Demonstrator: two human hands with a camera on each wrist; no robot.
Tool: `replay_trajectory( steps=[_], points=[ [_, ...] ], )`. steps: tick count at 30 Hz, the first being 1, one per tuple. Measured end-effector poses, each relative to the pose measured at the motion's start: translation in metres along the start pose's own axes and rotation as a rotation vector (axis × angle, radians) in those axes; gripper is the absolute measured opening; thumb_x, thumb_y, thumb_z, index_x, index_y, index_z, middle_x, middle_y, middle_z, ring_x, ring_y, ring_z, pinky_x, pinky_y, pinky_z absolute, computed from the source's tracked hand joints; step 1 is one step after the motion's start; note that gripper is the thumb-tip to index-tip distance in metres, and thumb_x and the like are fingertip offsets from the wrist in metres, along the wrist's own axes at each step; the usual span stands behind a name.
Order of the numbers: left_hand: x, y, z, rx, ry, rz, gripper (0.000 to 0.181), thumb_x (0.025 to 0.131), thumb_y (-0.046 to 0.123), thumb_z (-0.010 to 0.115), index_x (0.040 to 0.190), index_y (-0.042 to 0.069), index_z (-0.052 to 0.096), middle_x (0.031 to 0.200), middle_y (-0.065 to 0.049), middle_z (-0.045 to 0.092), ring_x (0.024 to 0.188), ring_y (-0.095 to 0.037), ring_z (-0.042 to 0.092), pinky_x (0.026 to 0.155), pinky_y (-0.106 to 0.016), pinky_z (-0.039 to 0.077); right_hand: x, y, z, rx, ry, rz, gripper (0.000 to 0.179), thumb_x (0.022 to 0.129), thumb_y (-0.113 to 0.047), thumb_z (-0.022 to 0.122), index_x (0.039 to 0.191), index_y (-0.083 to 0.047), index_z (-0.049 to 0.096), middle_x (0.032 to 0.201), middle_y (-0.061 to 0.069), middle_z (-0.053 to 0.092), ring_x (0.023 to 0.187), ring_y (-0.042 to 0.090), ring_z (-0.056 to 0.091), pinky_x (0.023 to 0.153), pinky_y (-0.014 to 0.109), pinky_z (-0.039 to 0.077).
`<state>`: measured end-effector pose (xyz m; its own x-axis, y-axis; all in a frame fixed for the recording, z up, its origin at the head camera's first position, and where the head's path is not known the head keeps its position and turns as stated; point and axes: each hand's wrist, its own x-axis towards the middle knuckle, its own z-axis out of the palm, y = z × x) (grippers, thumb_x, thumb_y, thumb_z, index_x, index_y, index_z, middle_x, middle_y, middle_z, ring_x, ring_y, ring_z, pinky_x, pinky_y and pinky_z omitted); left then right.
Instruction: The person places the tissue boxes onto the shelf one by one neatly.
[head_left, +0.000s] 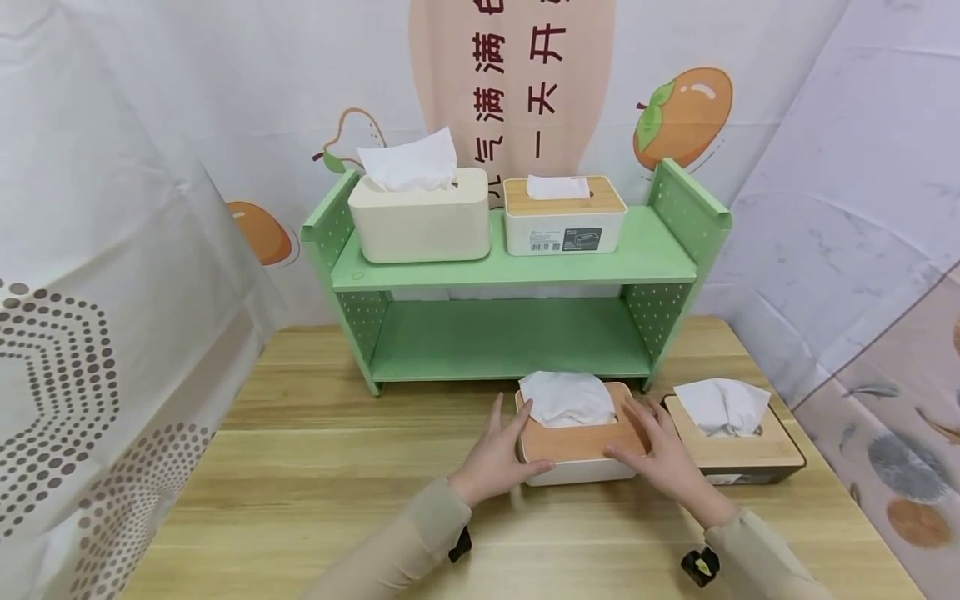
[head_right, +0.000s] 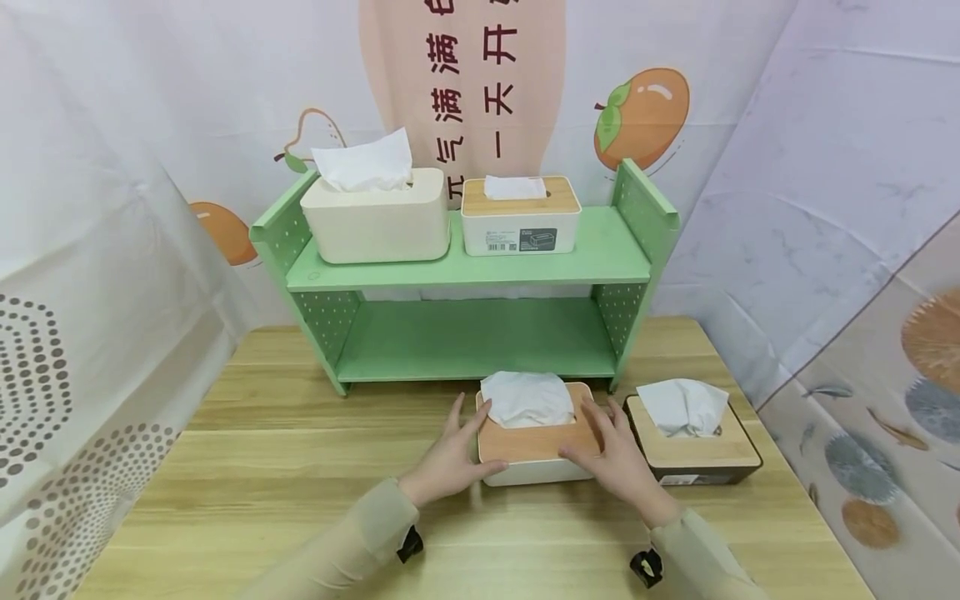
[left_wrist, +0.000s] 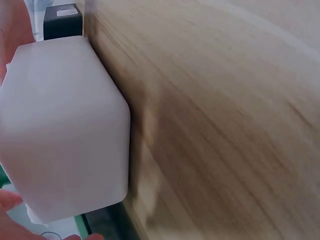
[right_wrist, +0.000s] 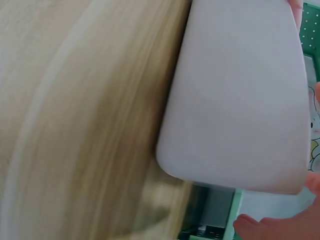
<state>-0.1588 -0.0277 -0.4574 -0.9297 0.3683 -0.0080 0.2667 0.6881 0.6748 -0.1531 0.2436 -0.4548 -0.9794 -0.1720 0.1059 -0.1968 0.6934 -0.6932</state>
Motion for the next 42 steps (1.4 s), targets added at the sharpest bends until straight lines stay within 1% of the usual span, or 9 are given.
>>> replay_trajectory(
  steps=[4, 7, 11, 16, 19, 26, 32, 38, 42],
  points=[
    [0.0, 0.001, 0.002, -0.006, -0.01, -0.021, 0.094, 0.079, 0.055, 0.068, 0.152, 0.02, 0.021, 0.156, -0.027, 0.001, 0.136, -0.049, 0.025, 0.098, -0.056, 0.042, -0.001, 0.003, 0.004, -0.003, -0.021, 0.032, 0.083, 0.082, -0.037, 0.072, 0.145, 0.0, 0.032, 0.146, 0.039, 0.014, 0.133, 0.058, 0.018, 0.098, 0.071, 0.027],
    [0.0, -0.001, 0.005, -0.017, -0.018, -0.034, 0.094, 0.08, 0.056, 0.068, 0.152, 0.021, 0.02, 0.156, -0.026, 0.001, 0.134, -0.049, 0.031, 0.096, -0.055, 0.044, -0.001, 0.005, 0.006, -0.021, -0.037, 0.064, 0.085, 0.083, -0.04, 0.069, 0.147, -0.001, 0.028, 0.145, 0.039, 0.02, 0.13, 0.057, 0.025, 0.096, 0.07, 0.031],
    [0.001, -0.003, 0.008, -0.048, -0.038, -0.049, 0.096, 0.08, 0.055, 0.067, 0.153, 0.022, 0.016, 0.155, -0.027, 0.006, 0.135, -0.048, 0.029, 0.099, -0.058, 0.04, -0.001, 0.008, 0.009, 0.012, -0.076, 0.118, 0.087, 0.085, -0.043, 0.067, 0.15, -0.004, 0.022, 0.146, 0.035, 0.026, 0.13, 0.052, 0.032, 0.099, 0.064, 0.033],
    [0.003, -0.005, 0.01, -0.096, -0.06, -0.01, 0.098, 0.084, 0.049, 0.067, 0.153, 0.013, 0.009, 0.155, -0.024, 0.015, 0.14, -0.04, 0.024, 0.108, -0.052, 0.032, 0.0, 0.007, 0.009, 0.022, -0.118, 0.209, 0.091, 0.084, -0.049, 0.065, 0.152, -0.012, 0.018, 0.148, 0.032, 0.026, 0.131, 0.05, 0.034, 0.1, 0.061, 0.035],
    [0.004, -0.005, 0.011, -0.119, -0.059, 0.019, 0.099, 0.084, 0.046, 0.068, 0.153, 0.008, 0.007, 0.155, -0.021, 0.015, 0.14, -0.037, 0.025, 0.11, -0.049, 0.03, -0.001, 0.006, 0.009, 0.018, -0.131, 0.245, 0.091, 0.084, -0.05, 0.065, 0.153, -0.015, 0.017, 0.148, 0.032, 0.026, 0.131, 0.05, 0.034, 0.1, 0.06, 0.035],
    [0.002, -0.004, 0.011, -0.155, -0.035, 0.029, 0.1, 0.083, 0.045, 0.069, 0.152, 0.006, 0.009, 0.155, -0.023, 0.012, 0.141, -0.036, 0.023, 0.111, -0.048, 0.029, -0.002, 0.004, 0.01, 0.028, -0.127, 0.265, 0.091, 0.083, -0.05, 0.066, 0.153, -0.016, 0.018, 0.148, 0.032, 0.026, 0.132, 0.05, 0.034, 0.1, 0.06, 0.035],
    [0.003, -0.004, 0.012, -0.153, -0.013, 0.033, 0.098, 0.083, 0.045, 0.07, 0.152, 0.006, 0.012, 0.155, -0.021, 0.016, 0.141, -0.035, 0.025, 0.11, -0.047, 0.031, -0.002, 0.001, 0.01, 0.034, -0.12, 0.287, 0.092, 0.083, -0.05, 0.066, 0.153, -0.016, 0.017, 0.15, 0.031, 0.024, 0.132, 0.05, 0.033, 0.101, 0.06, 0.034],
    [0.004, -0.005, 0.012, -0.166, 0.001, 0.017, 0.098, 0.082, 0.044, 0.07, 0.152, 0.005, 0.014, 0.153, -0.025, 0.016, 0.14, -0.037, 0.025, 0.109, -0.048, 0.033, -0.001, -0.001, 0.011, 0.038, -0.111, 0.285, 0.091, 0.083, -0.05, 0.067, 0.153, -0.016, 0.019, 0.15, 0.031, 0.025, 0.133, 0.049, 0.032, 0.102, 0.06, 0.034],
    [0.004, -0.006, 0.013, -0.18, 0.012, 0.026, 0.097, 0.081, 0.044, 0.07, 0.151, 0.003, 0.016, 0.153, -0.024, 0.018, 0.141, -0.036, 0.024, 0.11, -0.048, 0.032, -0.001, -0.002, 0.011, 0.028, -0.106, 0.276, 0.091, 0.083, -0.049, 0.067, 0.152, -0.015, 0.021, 0.149, 0.031, 0.027, 0.132, 0.049, 0.033, 0.102, 0.06, 0.034]
  ],
)
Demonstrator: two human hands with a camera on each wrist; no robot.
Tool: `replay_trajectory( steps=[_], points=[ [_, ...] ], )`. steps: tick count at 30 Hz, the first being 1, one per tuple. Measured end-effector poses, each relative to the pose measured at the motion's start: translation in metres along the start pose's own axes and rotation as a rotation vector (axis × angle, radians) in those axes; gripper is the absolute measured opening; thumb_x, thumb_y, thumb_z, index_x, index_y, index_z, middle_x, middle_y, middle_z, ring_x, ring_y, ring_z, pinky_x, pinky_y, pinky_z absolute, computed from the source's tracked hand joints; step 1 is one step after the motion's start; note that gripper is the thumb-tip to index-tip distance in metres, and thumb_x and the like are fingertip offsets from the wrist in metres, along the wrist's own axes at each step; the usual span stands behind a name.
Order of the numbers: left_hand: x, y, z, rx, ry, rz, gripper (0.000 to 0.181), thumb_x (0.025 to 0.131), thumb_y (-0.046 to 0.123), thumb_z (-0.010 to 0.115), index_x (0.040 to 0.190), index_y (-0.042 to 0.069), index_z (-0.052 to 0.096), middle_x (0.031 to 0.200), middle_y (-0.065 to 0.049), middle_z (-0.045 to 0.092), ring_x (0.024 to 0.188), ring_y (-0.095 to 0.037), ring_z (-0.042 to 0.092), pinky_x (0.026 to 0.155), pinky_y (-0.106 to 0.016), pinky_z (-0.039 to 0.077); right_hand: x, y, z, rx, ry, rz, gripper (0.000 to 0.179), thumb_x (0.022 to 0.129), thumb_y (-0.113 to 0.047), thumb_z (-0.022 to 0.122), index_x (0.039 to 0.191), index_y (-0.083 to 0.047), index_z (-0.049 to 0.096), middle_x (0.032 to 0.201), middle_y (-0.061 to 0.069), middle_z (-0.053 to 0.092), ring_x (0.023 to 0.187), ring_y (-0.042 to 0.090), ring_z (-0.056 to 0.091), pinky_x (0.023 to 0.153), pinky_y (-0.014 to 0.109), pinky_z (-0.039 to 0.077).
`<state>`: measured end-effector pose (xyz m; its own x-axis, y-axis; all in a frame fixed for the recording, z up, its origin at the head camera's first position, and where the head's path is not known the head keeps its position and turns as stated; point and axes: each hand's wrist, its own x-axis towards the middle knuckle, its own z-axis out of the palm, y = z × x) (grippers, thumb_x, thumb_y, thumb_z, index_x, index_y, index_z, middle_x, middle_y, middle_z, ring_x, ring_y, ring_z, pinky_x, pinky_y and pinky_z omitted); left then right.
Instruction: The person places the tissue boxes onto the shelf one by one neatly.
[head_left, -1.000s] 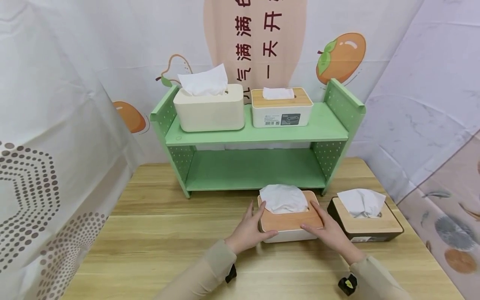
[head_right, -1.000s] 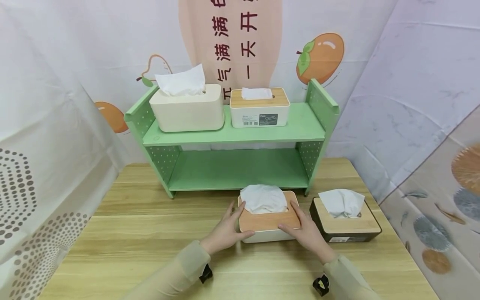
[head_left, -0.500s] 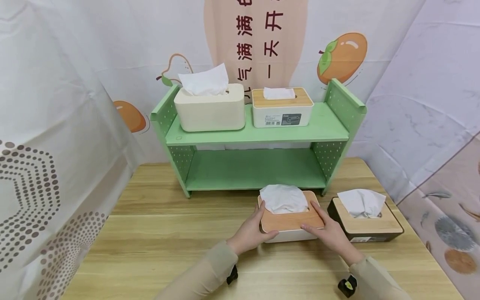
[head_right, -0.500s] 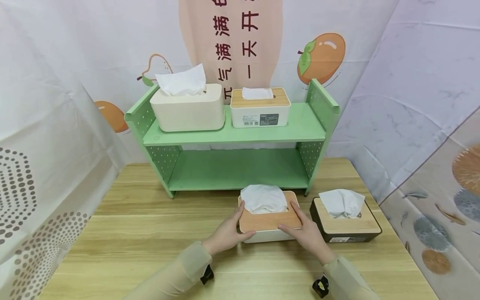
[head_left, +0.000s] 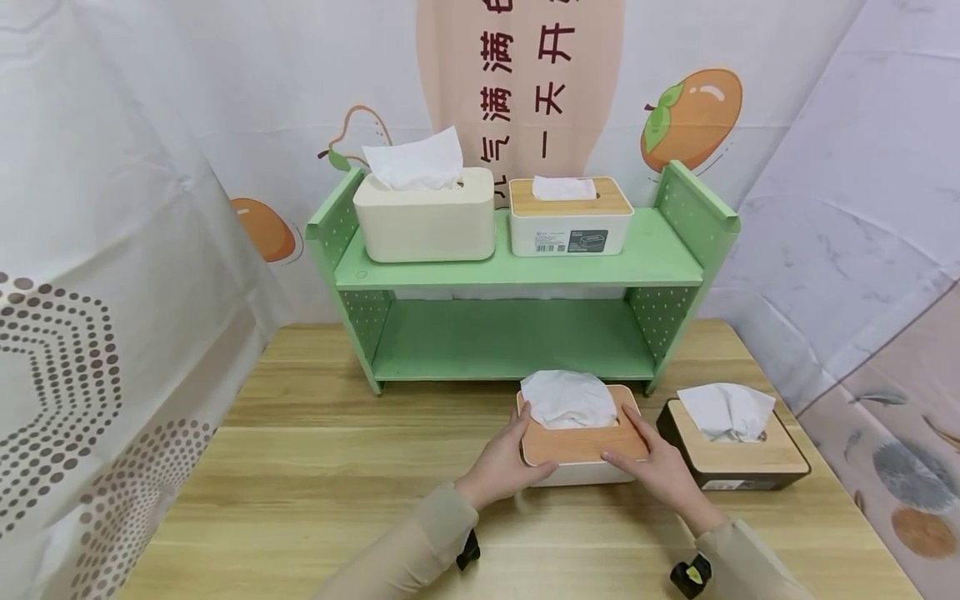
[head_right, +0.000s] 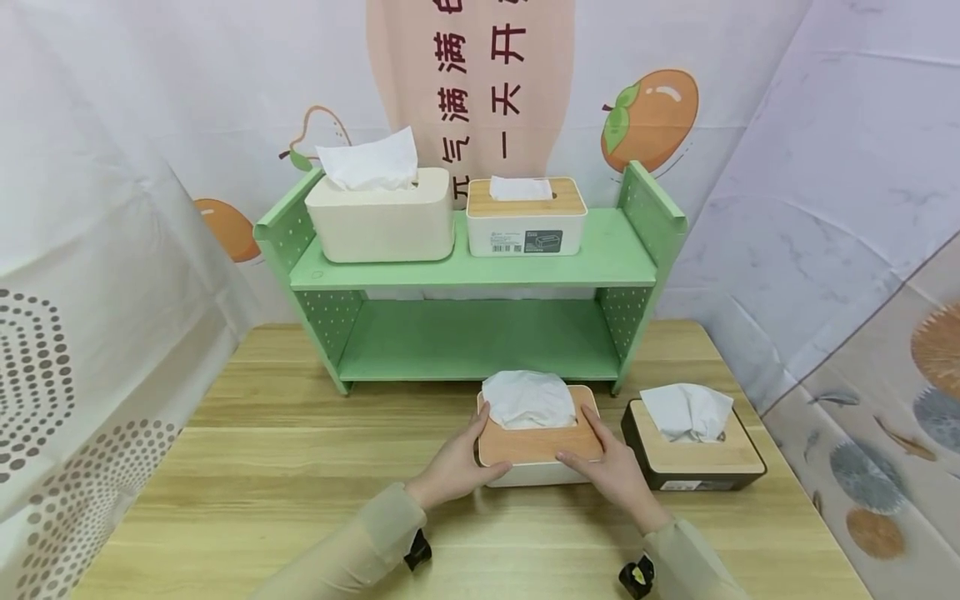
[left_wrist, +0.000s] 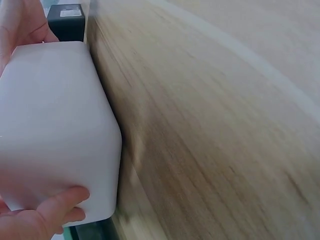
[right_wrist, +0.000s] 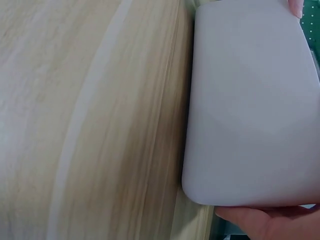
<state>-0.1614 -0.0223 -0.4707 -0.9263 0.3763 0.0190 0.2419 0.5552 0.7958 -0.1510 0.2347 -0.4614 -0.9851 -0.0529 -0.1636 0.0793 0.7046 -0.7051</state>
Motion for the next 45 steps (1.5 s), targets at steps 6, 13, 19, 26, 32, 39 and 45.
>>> replay_trajectory(
  steps=[6, 13, 19, 26, 32, 39, 45],
  points=[
    [-0.004, 0.0, -0.003, -0.017, 0.006, 0.023, 0.098, 0.081, 0.042, 0.07, 0.15, 0.0, 0.015, 0.153, -0.024, 0.018, 0.141, -0.035, 0.024, 0.11, -0.048, 0.031, -0.002, -0.004, 0.001, 0.022, 0.015, -0.026, 0.089, 0.082, -0.048, 0.069, 0.151, -0.012, 0.024, 0.147, 0.032, 0.03, 0.132, 0.049, 0.034, 0.102, 0.059, 0.035],
    [-0.005, 0.005, -0.025, -0.008, 0.026, 0.061, 0.097, 0.08, 0.041, 0.071, 0.15, 0.0, 0.017, 0.153, -0.02, 0.023, 0.139, -0.032, 0.03, 0.109, -0.046, 0.034, -0.001, -0.02, 0.002, 0.025, 0.074, -0.068, 0.089, 0.081, -0.049, 0.07, 0.15, -0.013, 0.027, 0.146, 0.029, 0.034, 0.131, 0.046, 0.038, 0.1, 0.057, 0.038],
    [-0.006, 0.01, -0.046, -0.076, 0.025, 0.072, 0.099, 0.08, 0.033, 0.073, 0.15, 0.0, 0.012, 0.157, -0.013, 0.01, 0.144, -0.029, 0.01, 0.114, -0.045, 0.024, 0.003, -0.04, 0.002, 0.088, 0.089, -0.095, 0.088, 0.081, -0.044, 0.072, 0.15, -0.014, 0.027, 0.147, 0.027, 0.033, 0.132, 0.043, 0.038, 0.101, 0.055, 0.038],
    [-0.01, 0.007, -0.067, -0.029, 0.109, 0.076, 0.1, 0.077, 0.032, 0.077, 0.15, 0.0, 0.017, 0.156, -0.016, 0.013, 0.143, -0.032, 0.017, 0.111, -0.047, 0.028, 0.006, -0.06, 0.008, 0.103, 0.092, -0.159, 0.09, 0.078, -0.041, 0.076, 0.15, -0.015, 0.028, 0.148, 0.025, 0.034, 0.125, 0.04, 0.048, 0.098, 0.052, 0.042],
    [-0.016, 0.001, -0.083, -0.021, 0.15, 0.046, 0.102, 0.075, 0.032, 0.08, 0.15, 0.003, 0.017, 0.157, -0.012, 0.013, 0.143, -0.029, 0.02, 0.111, -0.046, 0.031, 0.013, -0.077, 0.018, 0.157, 0.059, -0.188, 0.095, 0.075, -0.034, 0.081, 0.151, -0.014, 0.027, 0.15, 0.022, 0.031, 0.127, 0.038, 0.046, 0.1, 0.05, 0.042],
    [-0.02, -0.011, -0.101, 0.003, 0.206, 0.024, 0.103, 0.074, 0.035, 0.081, 0.15, 0.004, 0.018, 0.156, -0.014, 0.018, 0.142, -0.031, 0.023, 0.111, -0.046, 0.029, 0.023, -0.094, 0.036, 0.238, 0.079, -0.221, 0.096, 0.071, -0.025, 0.084, 0.15, -0.015, 0.03, 0.149, 0.017, 0.037, 0.126, 0.032, 0.048, 0.099, 0.045, 0.043],
    [-0.025, -0.024, -0.114, -0.021, 0.209, -0.038, 0.105, 0.073, 0.041, 0.08, 0.152, 0.012, 0.016, 0.157, -0.009, 0.017, 0.143, -0.026, 0.021, 0.113, -0.045, 0.025, 0.029, -0.108, 0.054, 0.303, 0.082, -0.227, 0.096, 0.07, -0.026, 0.085, 0.149, -0.017, 0.032, 0.148, 0.014, 0.039, 0.125, 0.029, 0.05, 0.098, 0.042, 0.044]
  ],
)
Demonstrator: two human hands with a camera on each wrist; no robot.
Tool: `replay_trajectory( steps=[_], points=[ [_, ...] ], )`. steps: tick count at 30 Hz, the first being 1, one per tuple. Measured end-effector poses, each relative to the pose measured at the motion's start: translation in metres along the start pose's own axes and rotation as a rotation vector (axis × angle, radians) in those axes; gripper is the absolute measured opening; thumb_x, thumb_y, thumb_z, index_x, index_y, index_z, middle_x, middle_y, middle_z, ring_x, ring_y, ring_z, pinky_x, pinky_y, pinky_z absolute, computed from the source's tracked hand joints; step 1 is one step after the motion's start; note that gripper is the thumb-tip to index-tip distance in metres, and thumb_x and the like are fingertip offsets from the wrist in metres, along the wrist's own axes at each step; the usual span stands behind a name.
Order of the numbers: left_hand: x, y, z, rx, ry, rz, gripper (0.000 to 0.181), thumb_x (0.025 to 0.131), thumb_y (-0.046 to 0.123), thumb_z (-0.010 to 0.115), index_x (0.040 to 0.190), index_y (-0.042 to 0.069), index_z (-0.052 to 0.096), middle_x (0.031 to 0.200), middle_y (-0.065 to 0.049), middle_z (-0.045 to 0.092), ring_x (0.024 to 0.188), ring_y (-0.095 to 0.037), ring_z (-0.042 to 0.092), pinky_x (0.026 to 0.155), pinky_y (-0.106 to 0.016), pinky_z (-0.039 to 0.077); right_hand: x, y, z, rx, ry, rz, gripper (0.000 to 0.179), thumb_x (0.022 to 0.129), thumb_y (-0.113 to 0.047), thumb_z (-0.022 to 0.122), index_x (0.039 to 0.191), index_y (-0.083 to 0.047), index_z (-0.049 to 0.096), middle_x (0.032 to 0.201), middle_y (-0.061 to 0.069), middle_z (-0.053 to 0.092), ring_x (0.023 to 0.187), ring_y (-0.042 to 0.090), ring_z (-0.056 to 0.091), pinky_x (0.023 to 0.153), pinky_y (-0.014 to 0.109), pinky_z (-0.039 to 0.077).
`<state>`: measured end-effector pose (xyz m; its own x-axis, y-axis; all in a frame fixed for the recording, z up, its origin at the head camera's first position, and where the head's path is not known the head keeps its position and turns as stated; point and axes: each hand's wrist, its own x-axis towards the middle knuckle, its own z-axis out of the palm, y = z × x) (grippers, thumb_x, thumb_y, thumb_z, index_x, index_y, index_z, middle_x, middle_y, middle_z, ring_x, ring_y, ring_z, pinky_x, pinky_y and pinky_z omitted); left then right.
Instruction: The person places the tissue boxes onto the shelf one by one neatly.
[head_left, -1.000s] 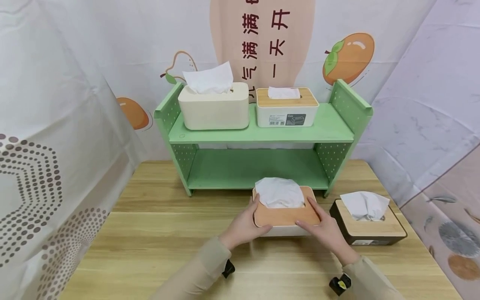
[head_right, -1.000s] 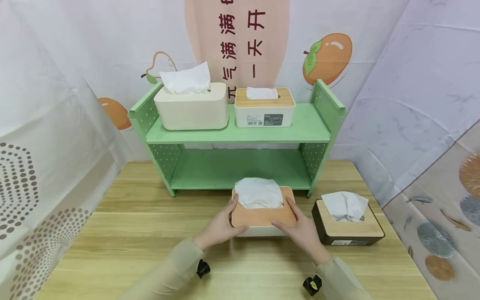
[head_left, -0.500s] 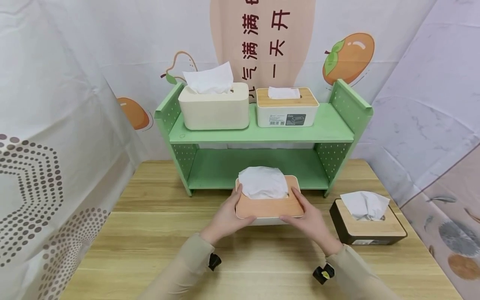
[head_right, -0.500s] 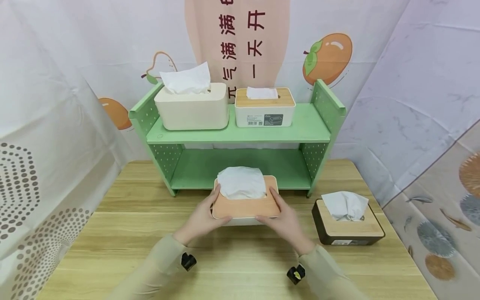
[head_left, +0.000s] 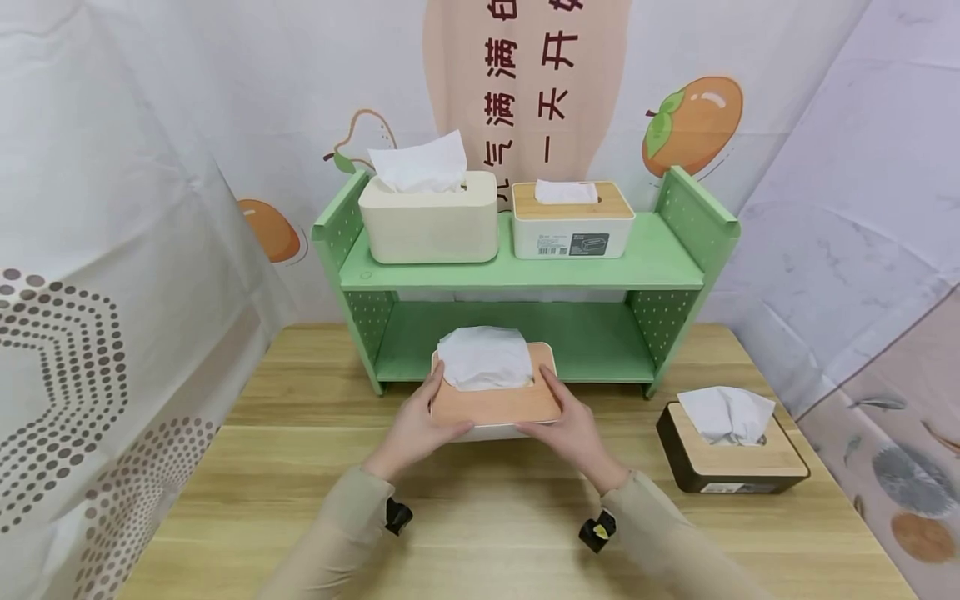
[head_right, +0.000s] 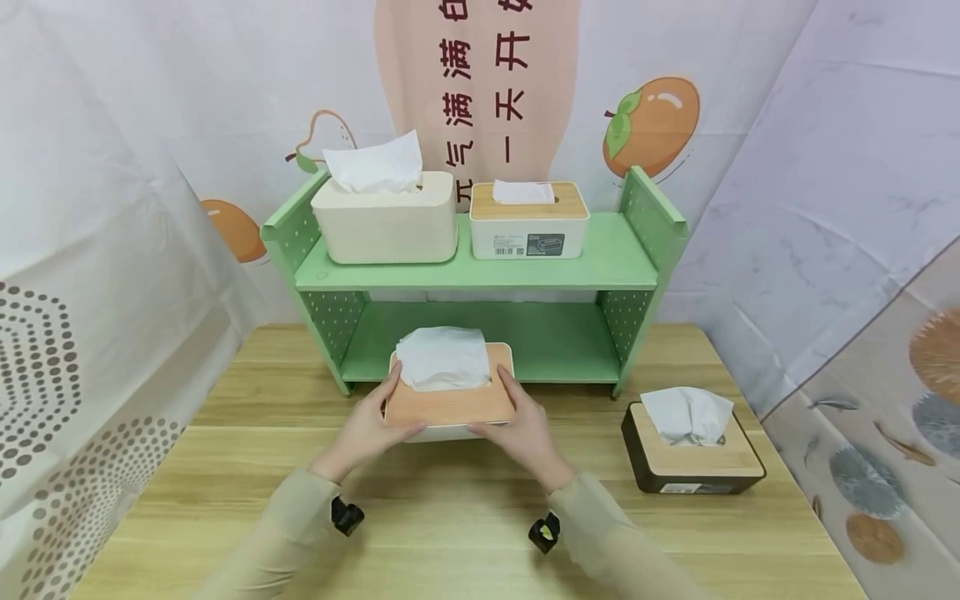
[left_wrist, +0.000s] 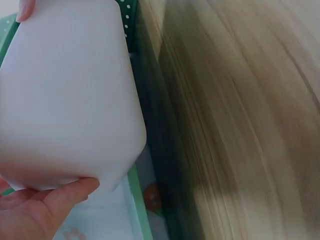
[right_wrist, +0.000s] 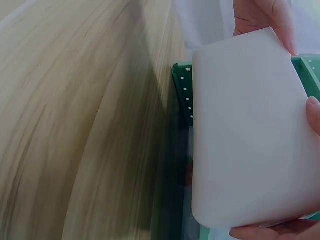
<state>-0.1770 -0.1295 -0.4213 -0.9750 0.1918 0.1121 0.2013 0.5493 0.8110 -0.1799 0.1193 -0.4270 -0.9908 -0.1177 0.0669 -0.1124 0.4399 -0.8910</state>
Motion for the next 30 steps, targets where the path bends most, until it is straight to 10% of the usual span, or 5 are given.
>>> replay_trajectory(
  steps=[14, 30],
  points=[
    [-0.004, -0.024, -0.024, -0.048, 0.0, -0.042, 0.111, 0.071, 0.035, 0.083, 0.152, 0.009, 0.011, 0.158, -0.012, 0.011, 0.144, -0.03, 0.016, 0.114, -0.048, 0.023, 0.014, -0.007, 0.035, 0.081, -0.014, -0.063, 0.096, 0.067, -0.025, 0.086, 0.148, -0.014, 0.034, 0.143, 0.015, 0.046, 0.108, 0.025, 0.061, 0.085, 0.036, 0.05],
    [0.0, -0.039, -0.045, 0.001, 0.049, -0.041, 0.107, 0.075, 0.035, 0.08, 0.151, 0.002, 0.012, 0.158, -0.013, 0.011, 0.144, -0.032, 0.015, 0.114, -0.049, 0.021, 0.036, -0.02, 0.054, -0.059, -0.04, -0.147, 0.093, 0.069, -0.034, 0.085, 0.146, -0.01, 0.037, 0.136, 0.015, 0.054, 0.099, 0.021, 0.062, 0.083, 0.037, 0.051]
  ],
)
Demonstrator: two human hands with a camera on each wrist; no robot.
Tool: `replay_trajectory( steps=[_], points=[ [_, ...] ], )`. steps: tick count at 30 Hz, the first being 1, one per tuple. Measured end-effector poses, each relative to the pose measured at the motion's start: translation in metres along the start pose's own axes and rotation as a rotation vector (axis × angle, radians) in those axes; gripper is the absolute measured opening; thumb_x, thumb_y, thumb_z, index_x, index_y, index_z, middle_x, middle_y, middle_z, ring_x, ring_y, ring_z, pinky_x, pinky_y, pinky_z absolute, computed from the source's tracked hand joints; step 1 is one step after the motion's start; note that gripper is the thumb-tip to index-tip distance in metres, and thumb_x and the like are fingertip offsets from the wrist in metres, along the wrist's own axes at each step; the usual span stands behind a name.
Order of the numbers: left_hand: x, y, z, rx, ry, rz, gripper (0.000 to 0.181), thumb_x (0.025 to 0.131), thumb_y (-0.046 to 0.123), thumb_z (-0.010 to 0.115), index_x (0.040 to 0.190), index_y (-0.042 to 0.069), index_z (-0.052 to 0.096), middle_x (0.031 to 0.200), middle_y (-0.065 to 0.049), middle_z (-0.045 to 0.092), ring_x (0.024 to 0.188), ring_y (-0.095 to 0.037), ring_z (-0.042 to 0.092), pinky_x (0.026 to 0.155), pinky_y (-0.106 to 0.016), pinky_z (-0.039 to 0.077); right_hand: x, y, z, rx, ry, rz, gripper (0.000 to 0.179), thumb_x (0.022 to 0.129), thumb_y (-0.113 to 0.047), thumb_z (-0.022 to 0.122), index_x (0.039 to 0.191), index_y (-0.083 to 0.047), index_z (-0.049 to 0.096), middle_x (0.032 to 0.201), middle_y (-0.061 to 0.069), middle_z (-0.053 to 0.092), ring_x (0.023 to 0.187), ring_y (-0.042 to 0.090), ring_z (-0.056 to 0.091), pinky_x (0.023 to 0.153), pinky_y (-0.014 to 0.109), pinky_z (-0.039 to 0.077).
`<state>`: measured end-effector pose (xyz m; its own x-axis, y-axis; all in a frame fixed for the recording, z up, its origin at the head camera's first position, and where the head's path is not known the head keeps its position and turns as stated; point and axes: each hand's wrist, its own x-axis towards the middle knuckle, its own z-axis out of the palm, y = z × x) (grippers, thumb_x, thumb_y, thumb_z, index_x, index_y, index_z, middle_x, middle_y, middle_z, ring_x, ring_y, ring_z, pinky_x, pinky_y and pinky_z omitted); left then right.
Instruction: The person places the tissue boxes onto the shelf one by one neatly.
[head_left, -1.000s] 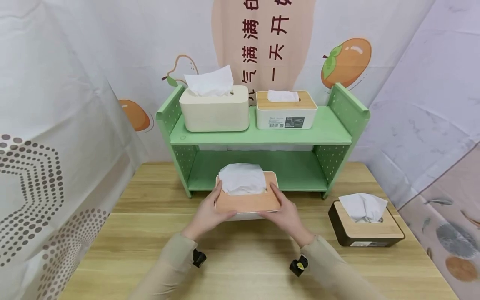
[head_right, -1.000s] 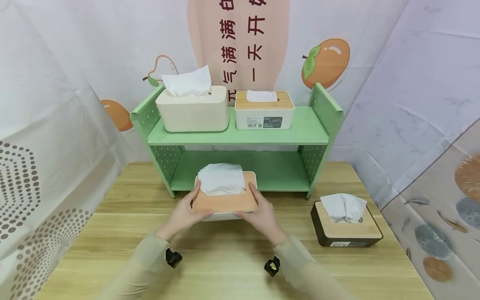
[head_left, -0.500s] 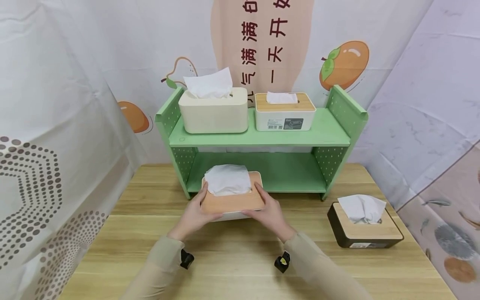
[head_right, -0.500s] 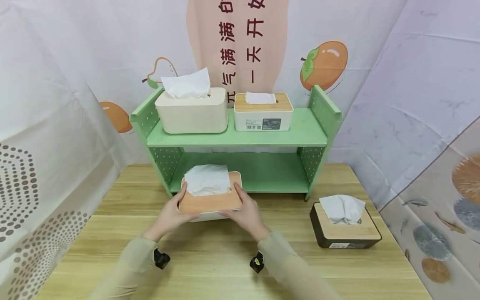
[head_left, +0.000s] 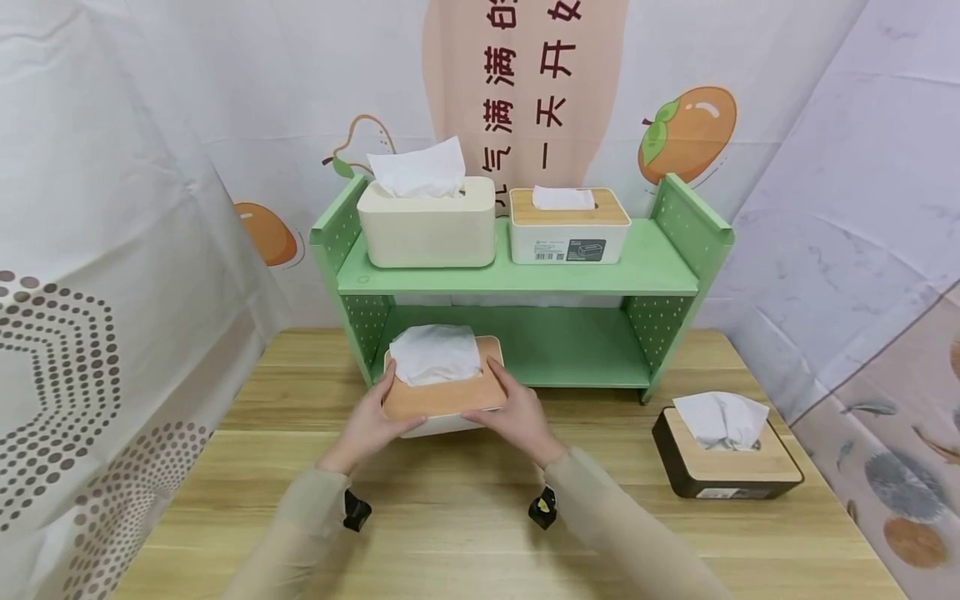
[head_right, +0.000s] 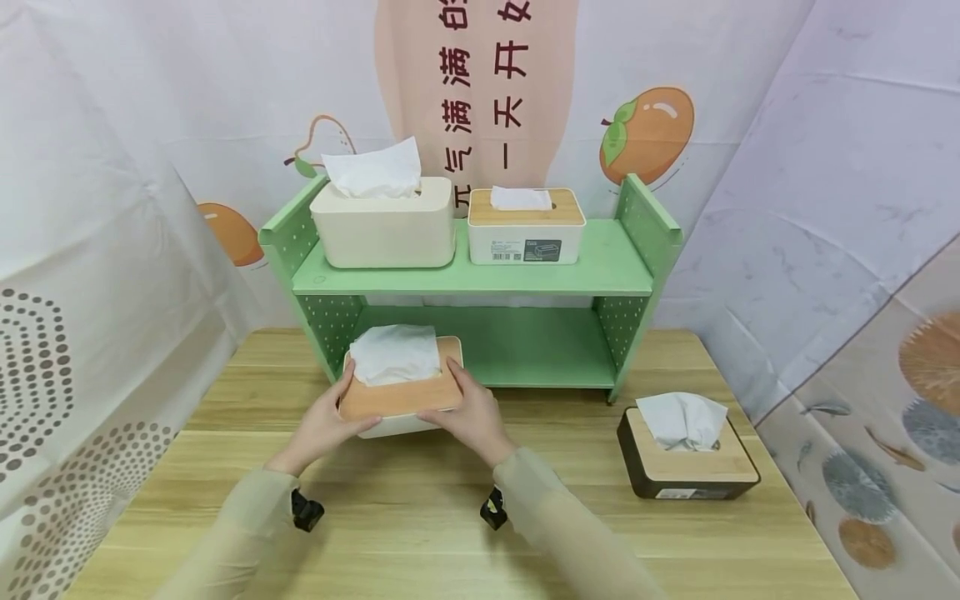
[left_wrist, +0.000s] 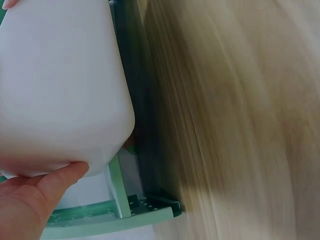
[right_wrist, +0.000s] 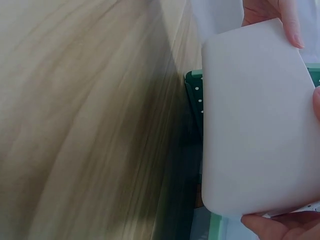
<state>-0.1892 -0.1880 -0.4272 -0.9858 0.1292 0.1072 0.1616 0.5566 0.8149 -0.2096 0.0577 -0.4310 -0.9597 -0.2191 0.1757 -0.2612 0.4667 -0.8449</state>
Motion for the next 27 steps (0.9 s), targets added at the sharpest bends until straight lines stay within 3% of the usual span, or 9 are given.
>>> replay_trajectory(
  steps=[6, 16, 27],
  points=[
    [0.01, -0.002, -0.003, -0.009, 0.03, 0.008, 0.103, 0.078, 0.032, 0.078, 0.15, 0.0, 0.013, 0.157, -0.016, 0.012, 0.144, -0.034, 0.017, 0.113, -0.049, 0.023, 0.013, -0.003, 0.001, -0.037, 0.013, -0.029, 0.091, 0.07, -0.035, 0.083, 0.144, -0.007, 0.038, 0.131, 0.017, 0.057, 0.101, 0.025, 0.062, 0.083, 0.04, 0.05],
    [0.024, 0.0, -0.01, 0.028, 0.083, 0.065, 0.097, 0.083, 0.033, 0.073, 0.152, 0.008, 0.008, 0.156, -0.014, 0.017, 0.139, -0.031, 0.03, 0.108, -0.046, 0.034, 0.033, -0.012, -0.002, -0.045, -0.03, 0.028, 0.09, 0.074, -0.04, 0.079, 0.147, -0.009, 0.035, 0.136, 0.014, 0.054, 0.116, 0.027, 0.057, 0.093, 0.043, 0.048],
    [0.036, -0.001, -0.01, 0.056, 0.133, 0.099, 0.078, 0.087, 0.032, 0.069, 0.147, 0.002, 0.03, 0.146, -0.018, 0.04, 0.123, -0.034, 0.051, 0.1, -0.047, 0.042, 0.045, -0.014, 0.003, -0.073, -0.009, 0.074, 0.087, 0.077, -0.043, 0.077, 0.146, -0.011, 0.036, 0.137, 0.014, 0.052, 0.121, 0.029, 0.054, 0.097, 0.043, 0.045]
  ],
)
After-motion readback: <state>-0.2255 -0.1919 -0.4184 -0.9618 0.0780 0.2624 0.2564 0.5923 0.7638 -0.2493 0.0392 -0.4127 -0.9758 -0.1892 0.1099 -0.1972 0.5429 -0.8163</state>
